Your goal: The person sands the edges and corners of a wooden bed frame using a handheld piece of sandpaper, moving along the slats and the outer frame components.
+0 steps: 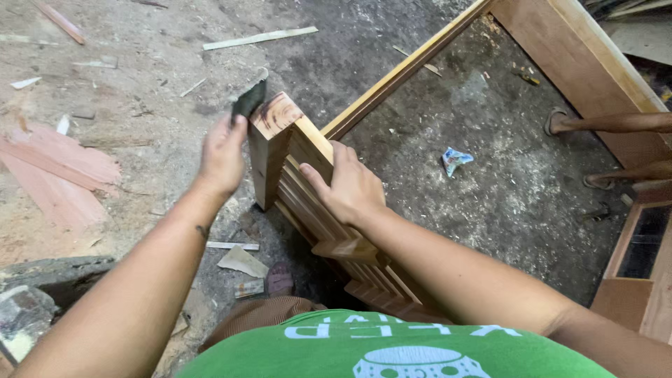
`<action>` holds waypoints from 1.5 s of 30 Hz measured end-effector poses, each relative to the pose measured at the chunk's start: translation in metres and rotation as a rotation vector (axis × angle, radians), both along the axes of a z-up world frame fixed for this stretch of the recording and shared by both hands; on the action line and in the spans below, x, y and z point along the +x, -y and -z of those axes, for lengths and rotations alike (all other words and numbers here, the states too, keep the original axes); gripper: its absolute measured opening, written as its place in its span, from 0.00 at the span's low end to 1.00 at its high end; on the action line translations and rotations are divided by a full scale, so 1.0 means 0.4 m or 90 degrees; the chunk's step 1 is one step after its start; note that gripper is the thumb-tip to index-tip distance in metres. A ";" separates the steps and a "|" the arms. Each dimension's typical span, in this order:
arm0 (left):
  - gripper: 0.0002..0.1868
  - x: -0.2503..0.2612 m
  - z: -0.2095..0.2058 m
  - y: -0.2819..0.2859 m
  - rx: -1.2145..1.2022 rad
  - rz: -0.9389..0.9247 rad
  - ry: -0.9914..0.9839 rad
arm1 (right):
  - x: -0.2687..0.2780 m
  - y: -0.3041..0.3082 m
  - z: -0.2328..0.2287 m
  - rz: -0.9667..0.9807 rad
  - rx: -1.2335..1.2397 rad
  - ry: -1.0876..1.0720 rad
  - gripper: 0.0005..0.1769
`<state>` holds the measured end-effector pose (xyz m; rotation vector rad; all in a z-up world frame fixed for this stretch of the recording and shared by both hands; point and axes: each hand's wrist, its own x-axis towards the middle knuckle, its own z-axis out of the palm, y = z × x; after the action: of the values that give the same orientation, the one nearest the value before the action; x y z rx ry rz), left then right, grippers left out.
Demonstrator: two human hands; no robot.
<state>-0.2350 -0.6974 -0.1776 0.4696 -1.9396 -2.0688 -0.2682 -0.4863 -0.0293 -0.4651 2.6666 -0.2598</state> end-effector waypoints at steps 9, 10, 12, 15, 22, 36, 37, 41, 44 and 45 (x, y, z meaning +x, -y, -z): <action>0.23 0.001 -0.104 -0.015 -0.076 0.052 -0.152 | 0.000 -0.012 0.005 -0.009 -0.019 -0.038 0.47; 0.23 0.011 -0.118 -0.023 -0.144 0.037 -0.199 | 0.002 -0.009 0.004 0.000 -0.015 -0.025 0.48; 0.25 0.017 -0.119 -0.046 -0.278 0.015 -0.300 | -0.007 -0.009 -0.004 0.008 -0.007 -0.019 0.48; 0.19 -0.003 -0.063 -0.036 -0.066 -0.023 -0.077 | -0.004 -0.005 -0.008 0.000 -0.002 -0.021 0.48; 0.23 0.017 -0.054 -0.052 -0.224 -0.026 -0.169 | 0.005 0.001 -0.008 0.006 -0.005 -0.021 0.50; 0.30 0.003 0.000 -0.075 0.027 -0.038 0.110 | 0.010 -0.006 -0.013 -0.001 -0.013 -0.034 0.49; 0.29 -0.007 0.007 -0.073 0.091 -0.028 0.054 | 0.008 -0.006 -0.016 -0.006 -0.022 -0.042 0.49; 0.30 -0.007 -0.018 -0.097 0.235 0.004 -0.046 | 0.004 -0.004 -0.012 -0.002 -0.003 -0.034 0.49; 0.31 -0.001 -0.028 -0.089 0.211 -0.008 -0.104 | 0.002 -0.002 -0.019 -0.006 0.005 -0.031 0.50; 0.31 -0.004 -0.014 -0.097 0.200 -0.009 -0.136 | 0.003 -0.004 -0.021 -0.002 -0.001 -0.027 0.49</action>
<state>-0.2365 -0.6587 -0.1718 0.3077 -1.4966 -2.3184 -0.2670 -0.4847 -0.0208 -0.4796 2.7069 -0.2535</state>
